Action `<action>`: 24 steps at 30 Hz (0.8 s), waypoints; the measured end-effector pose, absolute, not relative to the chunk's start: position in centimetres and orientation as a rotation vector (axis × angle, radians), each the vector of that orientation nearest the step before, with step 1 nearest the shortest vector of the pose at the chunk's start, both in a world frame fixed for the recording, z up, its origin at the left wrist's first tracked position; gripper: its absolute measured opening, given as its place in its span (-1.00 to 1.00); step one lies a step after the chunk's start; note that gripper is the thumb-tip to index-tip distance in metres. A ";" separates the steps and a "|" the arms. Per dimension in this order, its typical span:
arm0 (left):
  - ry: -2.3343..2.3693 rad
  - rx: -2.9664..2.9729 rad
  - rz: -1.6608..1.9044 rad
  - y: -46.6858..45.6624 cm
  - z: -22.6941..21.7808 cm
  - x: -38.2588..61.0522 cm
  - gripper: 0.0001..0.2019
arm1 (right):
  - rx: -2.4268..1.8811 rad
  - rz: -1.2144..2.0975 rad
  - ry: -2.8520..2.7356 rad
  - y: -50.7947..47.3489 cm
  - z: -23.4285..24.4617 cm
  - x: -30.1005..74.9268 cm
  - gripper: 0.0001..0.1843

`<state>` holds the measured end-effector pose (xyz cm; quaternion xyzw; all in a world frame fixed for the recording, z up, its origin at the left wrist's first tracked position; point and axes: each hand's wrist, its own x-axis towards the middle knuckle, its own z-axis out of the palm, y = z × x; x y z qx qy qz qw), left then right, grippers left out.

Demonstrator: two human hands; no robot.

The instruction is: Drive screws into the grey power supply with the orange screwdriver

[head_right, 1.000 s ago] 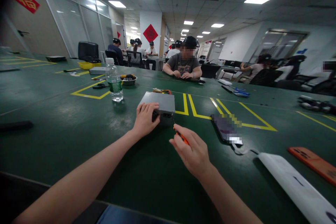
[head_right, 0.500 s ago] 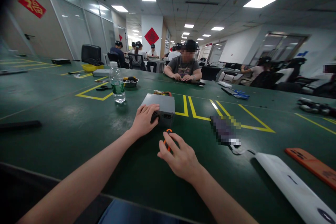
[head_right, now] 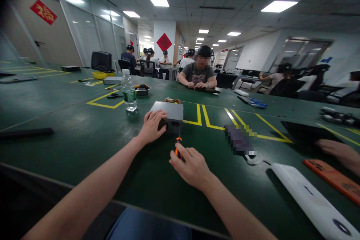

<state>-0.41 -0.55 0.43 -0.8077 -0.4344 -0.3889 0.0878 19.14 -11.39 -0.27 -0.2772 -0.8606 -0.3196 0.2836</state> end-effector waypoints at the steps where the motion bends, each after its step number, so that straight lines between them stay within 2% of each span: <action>1: -1.307 -2.381 -1.209 -0.3 0.4 -0.4 -0.75 | -0.738 -0.822 -2.316 -11.4 -0.4 19.1 -0.82; 4: -1.485 -2.202 -1.517 0.8 0.2 -0.7 -0.76 | -0.778 -0.724 -2.358 -11.3 -0.7 18.8 -0.80; 7: -1.784 -2.028 -2.019 2.3 -0.4 -1.2 -0.55 | -0.869 -0.681 -2.365 -11.3 -0.8 18.6 -0.77; 9: -2.010 -1.996 -2.306 3.2 -1.0 -1.5 -0.45 | -0.916 -0.758 -2.327 -11.4 -0.8 18.4 -0.79; 12: -2.050 -2.050 -2.569 3.8 -1.5 -1.7 -0.48 | -0.910 -0.975 -2.270 -11.5 -0.5 18.2 -0.82; 15: -1.975 -2.091 -2.716 3.9 -1.6 -1.7 -0.50 | -0.870 -1.108 -2.211 -11.4 0.0 18.1 -0.85; 18: -1.896 -2.156 -2.775 3.9 -1.5 -1.9 -0.52 | -0.829 -1.094 -2.119 -11.1 0.4 18.3 -0.90; 24: -1.868 -2.147 -2.808 4.1 -1.4 -2.1 -0.51 | -0.923 -0.632 -1.964 -10.5 -0.1 19.2 -0.84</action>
